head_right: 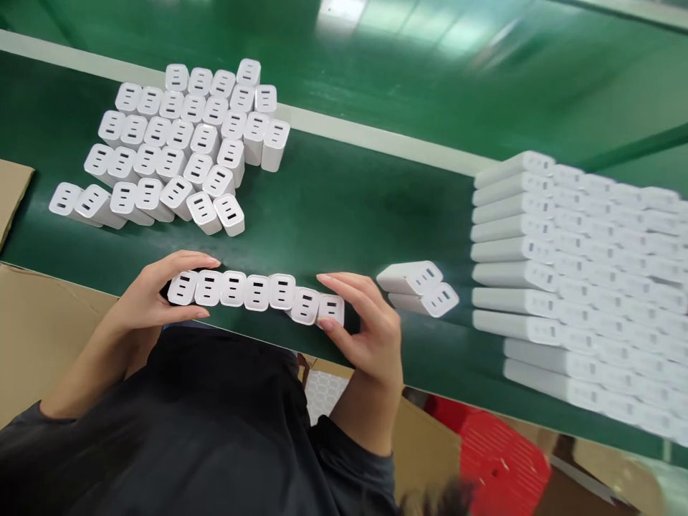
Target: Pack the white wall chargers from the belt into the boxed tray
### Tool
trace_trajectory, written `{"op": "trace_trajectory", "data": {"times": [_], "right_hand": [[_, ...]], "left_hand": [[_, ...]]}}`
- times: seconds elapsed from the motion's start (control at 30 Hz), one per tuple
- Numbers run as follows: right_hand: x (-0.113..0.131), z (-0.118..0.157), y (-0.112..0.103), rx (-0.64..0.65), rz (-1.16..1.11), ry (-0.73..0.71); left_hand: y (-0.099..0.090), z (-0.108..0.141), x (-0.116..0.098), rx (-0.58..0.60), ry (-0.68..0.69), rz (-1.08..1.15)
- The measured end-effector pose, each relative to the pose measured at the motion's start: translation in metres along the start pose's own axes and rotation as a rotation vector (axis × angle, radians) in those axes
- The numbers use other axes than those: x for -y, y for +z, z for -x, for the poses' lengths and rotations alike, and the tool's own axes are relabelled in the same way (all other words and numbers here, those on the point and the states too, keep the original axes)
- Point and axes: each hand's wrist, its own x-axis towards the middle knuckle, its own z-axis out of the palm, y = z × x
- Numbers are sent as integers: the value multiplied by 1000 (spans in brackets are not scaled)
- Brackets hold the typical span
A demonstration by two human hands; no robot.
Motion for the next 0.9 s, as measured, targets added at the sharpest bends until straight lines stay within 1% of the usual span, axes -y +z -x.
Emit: {"op": "trace_trajectory", "data": {"times": [0.17, 0.27, 0.33, 0.5, 0.63, 0.8, 0.9], "right_hand": [[-8, 3, 5, -291, 41, 5], [-13, 3, 7, -388, 84, -16], [-15, 3, 7, -404, 114, -22], [-17, 4, 6, -397, 196, -18], [-17, 4, 7, -400, 243, -6], [-16, 3, 7, -394, 246, -21], [-14, 1, 9, -410, 249, -4]], "left_hand": [[-2, -1, -1, 9, 2, 37], [-3, -2, -1, 35, 5, 37], [-2, -2, -1, 37, 12, 42], [0, -2, 1, -2, 44, 62], [1, -2, 1, 2, 38, 58], [1, -1, 2, 1, 37, 52], [1, 0, 2, -10, 51, 40]]}}
